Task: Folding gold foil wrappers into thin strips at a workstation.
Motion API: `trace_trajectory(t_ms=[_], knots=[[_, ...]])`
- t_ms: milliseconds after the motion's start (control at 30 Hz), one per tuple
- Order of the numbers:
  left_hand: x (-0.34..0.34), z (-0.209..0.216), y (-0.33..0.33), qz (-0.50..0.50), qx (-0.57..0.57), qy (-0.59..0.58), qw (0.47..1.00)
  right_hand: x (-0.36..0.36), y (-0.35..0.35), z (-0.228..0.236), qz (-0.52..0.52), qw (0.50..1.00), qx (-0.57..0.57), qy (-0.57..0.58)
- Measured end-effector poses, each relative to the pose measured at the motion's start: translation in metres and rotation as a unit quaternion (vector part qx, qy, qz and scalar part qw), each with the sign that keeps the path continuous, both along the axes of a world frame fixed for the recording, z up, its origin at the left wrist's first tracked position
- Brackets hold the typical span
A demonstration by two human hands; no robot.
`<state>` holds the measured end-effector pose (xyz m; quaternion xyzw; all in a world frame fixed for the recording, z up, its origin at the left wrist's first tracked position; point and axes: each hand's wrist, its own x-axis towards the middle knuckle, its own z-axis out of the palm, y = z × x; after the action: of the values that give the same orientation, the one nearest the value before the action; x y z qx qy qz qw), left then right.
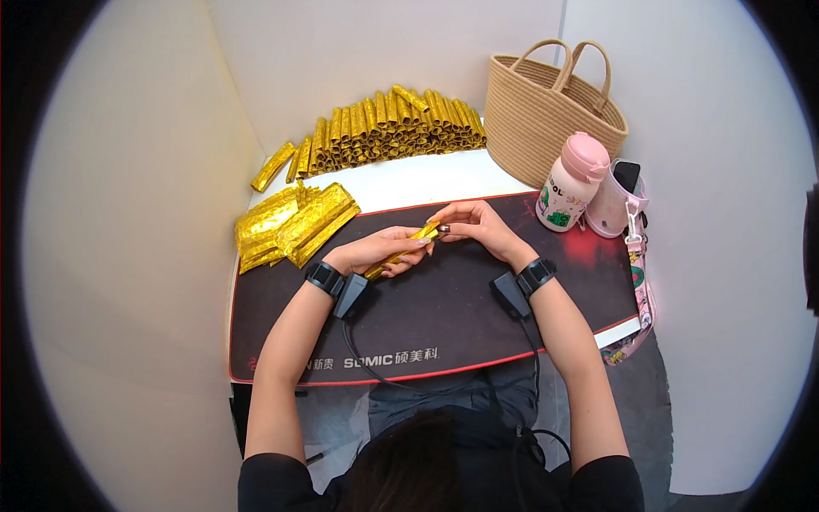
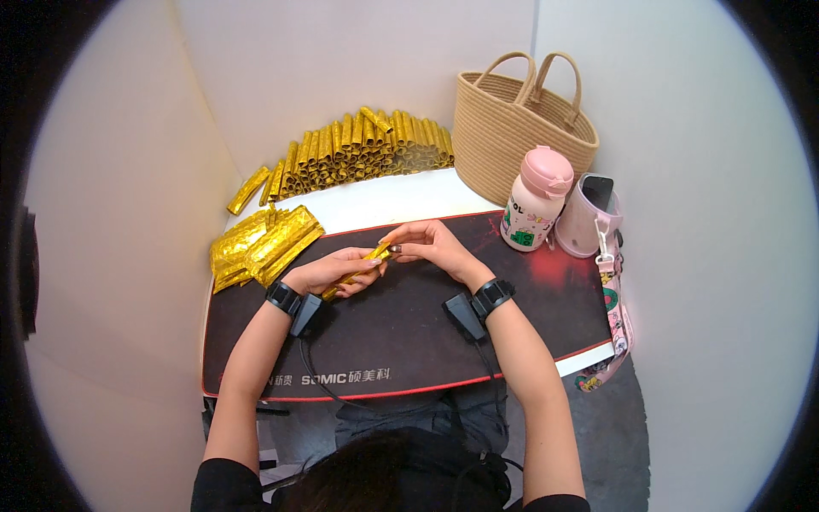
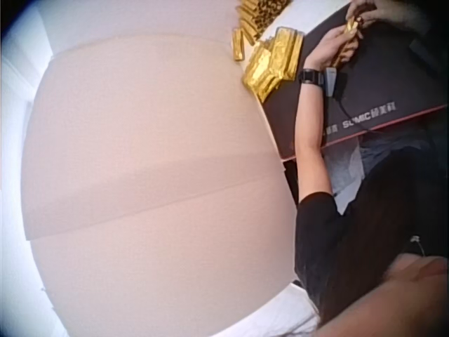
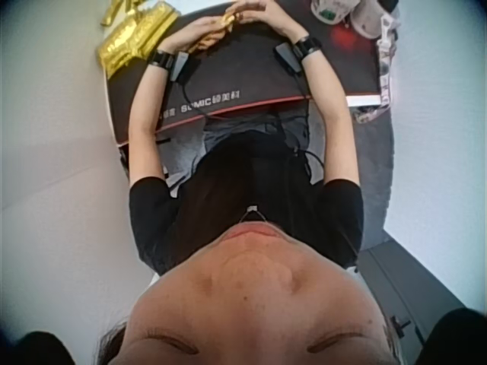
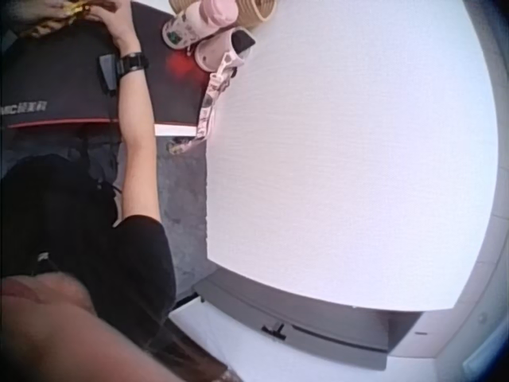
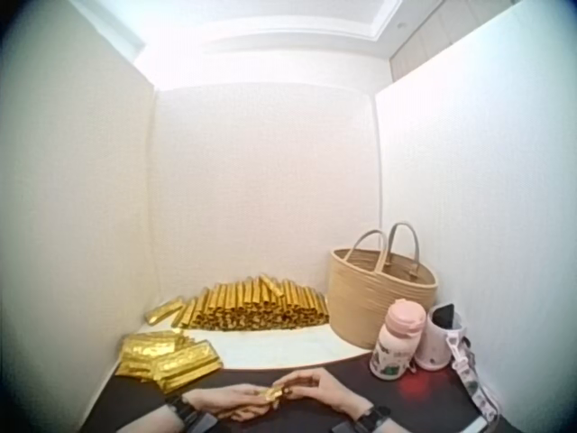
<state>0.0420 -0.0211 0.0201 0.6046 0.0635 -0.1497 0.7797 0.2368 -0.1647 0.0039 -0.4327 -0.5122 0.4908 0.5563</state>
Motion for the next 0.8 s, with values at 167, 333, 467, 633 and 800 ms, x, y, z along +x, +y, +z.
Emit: trace_trajectory(t_ms=[167, 333, 467, 633, 800], knots=[[-0.002, 0.000, -0.002, -0.002, 0.069, -0.003, 0.998, -0.006, -0.001, 0.006, -0.001, 0.999, 0.011, -0.045], [-0.001, -0.002, 0.003, -0.020, 0.056, 0.015, 0.998, -0.008, 0.001, 0.004, 0.033, 0.999, 0.018, -0.031], [0.001, -0.004, 0.005, -0.044, 0.045, 0.022, 0.998, -0.005, 0.001, 0.003, 0.038, 0.998, 0.025, -0.052], [0.005, 0.002, 0.005, -0.078, 0.071, 0.030, 0.994, -0.006, 0.002, -0.002, 0.013, 0.994, 0.026, -0.109], [0.004, 0.016, -0.015, -0.035, 0.117, 0.023, 0.992, -0.003, 0.001, 0.000, -0.036, 0.991, -0.011, -0.132]])
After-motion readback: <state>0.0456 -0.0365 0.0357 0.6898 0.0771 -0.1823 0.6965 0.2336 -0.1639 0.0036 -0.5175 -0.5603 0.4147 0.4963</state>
